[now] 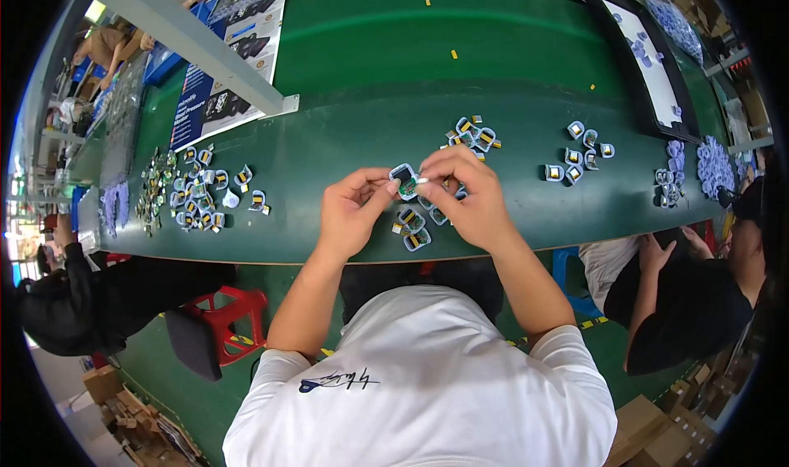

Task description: Assembling small electronic components at a production line workbench.

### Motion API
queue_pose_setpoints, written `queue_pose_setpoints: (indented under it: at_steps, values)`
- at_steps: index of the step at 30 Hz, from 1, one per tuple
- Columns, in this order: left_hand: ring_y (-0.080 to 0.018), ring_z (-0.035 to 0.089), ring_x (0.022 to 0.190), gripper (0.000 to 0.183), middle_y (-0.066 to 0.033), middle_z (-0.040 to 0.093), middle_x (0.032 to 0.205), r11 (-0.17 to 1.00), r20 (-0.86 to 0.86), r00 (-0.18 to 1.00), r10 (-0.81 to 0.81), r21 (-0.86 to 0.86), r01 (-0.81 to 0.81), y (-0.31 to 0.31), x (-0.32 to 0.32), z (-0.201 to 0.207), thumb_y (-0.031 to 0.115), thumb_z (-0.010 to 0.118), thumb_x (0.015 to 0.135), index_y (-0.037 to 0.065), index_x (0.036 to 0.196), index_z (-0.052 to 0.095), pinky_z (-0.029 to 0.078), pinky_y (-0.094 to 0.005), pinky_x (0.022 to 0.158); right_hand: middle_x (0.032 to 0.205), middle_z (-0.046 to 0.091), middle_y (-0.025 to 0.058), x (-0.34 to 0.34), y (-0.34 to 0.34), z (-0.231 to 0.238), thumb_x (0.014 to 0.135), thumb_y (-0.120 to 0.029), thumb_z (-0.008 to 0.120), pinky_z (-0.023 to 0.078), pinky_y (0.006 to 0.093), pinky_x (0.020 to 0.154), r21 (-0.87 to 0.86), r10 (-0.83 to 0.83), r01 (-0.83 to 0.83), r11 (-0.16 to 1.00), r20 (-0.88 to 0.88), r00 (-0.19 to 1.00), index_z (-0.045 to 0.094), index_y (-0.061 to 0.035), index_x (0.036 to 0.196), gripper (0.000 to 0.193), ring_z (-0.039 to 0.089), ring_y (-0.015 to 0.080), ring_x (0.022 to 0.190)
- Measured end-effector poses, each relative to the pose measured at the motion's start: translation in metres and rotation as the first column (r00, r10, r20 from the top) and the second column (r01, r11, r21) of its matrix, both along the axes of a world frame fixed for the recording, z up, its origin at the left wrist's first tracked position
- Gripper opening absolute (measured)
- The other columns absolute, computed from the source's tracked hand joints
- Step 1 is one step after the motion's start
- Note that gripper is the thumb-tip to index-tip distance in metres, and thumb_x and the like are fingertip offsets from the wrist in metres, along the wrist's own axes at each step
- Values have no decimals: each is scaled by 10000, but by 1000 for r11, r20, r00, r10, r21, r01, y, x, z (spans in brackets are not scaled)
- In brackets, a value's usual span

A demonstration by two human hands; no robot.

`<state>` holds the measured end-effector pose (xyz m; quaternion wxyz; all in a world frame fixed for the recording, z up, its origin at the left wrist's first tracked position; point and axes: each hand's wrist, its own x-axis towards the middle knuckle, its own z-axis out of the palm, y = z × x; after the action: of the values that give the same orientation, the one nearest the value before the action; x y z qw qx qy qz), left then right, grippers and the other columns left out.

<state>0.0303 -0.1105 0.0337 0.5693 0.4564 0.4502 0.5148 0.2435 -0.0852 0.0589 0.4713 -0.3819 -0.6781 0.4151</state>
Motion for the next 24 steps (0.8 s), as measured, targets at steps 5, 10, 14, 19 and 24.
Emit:
queue_pose_setpoints:
  at_steps: [5,10,14,19,24]
  values:
    - [-112,713,924,201,-86,756,1044,990,7,997,-83,-110,83,2,2,5,31,670,1029,-60,1207,699,584,-257,843,941,763,82,5,-4,1,886,8,777,522,278,710,123,120,-134,983,109,987,737,-35,994,123,701,122,849]
    - [-126,718,949,213,-96,761,1075,979,27,990,-136,-152,139,3,9,7,33,658,1034,-48,1226,702,602,-285,866,900,774,80,13,-10,2,911,-30,775,553,314,709,-198,85,-61,978,116,990,739,-16,1006,102,731,187,790]
    - [-140,719,982,237,-94,765,1091,962,-99,974,-205,-205,182,4,8,6,28,655,1034,-43,1250,720,614,-307,898,898,781,42,15,-12,-2,912,-61,792,505,284,690,-166,24,-7,986,101,995,758,-25,1015,114,696,118,763]
    - [-139,711,984,260,-94,759,1130,953,-58,971,-233,-210,216,4,7,6,32,653,1036,-47,1275,719,611,-301,894,880,773,43,18,-9,5,895,-57,796,498,314,723,8,11,-14,1000,286,958,761,-34,985,100,689,161,753]
    - [-141,709,984,260,-99,755,1150,951,-27,971,-236,-211,225,3,7,9,26,649,1036,-56,1273,716,612,-304,894,893,751,26,15,-8,7,853,-73,818,450,349,774,229,-73,-22,973,400,913,767,-84,942,103,685,206,805]
